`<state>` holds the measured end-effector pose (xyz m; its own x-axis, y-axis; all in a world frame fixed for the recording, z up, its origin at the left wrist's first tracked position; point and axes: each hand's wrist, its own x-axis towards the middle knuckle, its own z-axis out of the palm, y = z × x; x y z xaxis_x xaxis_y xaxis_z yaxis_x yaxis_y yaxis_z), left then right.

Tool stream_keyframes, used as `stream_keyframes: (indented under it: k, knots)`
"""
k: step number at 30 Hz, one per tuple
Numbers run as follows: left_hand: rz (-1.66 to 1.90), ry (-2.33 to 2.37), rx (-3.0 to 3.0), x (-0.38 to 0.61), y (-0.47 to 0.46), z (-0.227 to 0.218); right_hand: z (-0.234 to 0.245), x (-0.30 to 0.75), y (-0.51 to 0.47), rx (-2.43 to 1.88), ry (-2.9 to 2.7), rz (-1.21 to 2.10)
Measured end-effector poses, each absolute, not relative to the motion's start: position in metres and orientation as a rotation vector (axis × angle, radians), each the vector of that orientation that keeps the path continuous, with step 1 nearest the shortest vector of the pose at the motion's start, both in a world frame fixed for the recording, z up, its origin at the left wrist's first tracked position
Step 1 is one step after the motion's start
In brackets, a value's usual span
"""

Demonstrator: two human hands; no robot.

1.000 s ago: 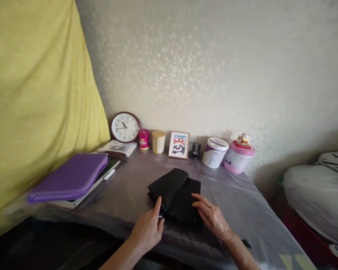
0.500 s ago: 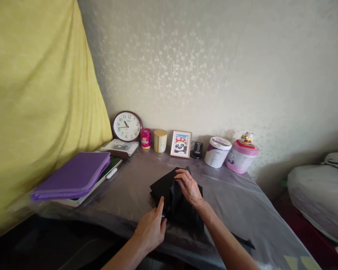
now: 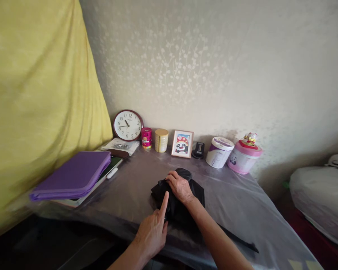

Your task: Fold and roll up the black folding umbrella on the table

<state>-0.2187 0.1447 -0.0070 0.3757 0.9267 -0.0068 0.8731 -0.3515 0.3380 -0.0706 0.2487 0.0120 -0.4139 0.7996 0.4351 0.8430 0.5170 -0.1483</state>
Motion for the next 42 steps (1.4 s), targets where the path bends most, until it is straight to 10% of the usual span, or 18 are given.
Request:
stream_keyframes:
  k: [26, 42]
  knots:
    - [0.159, 1.618, 2.39, -0.216, 0.145, -0.01, -0.005, -0.041, 0.204, -1.082, -2.293, -0.149]
    - [0.142, 1.601, 2.314, -0.218, 0.149, -0.01, -0.01, -0.002, 0.299, -1.659, -2.039, -0.102]
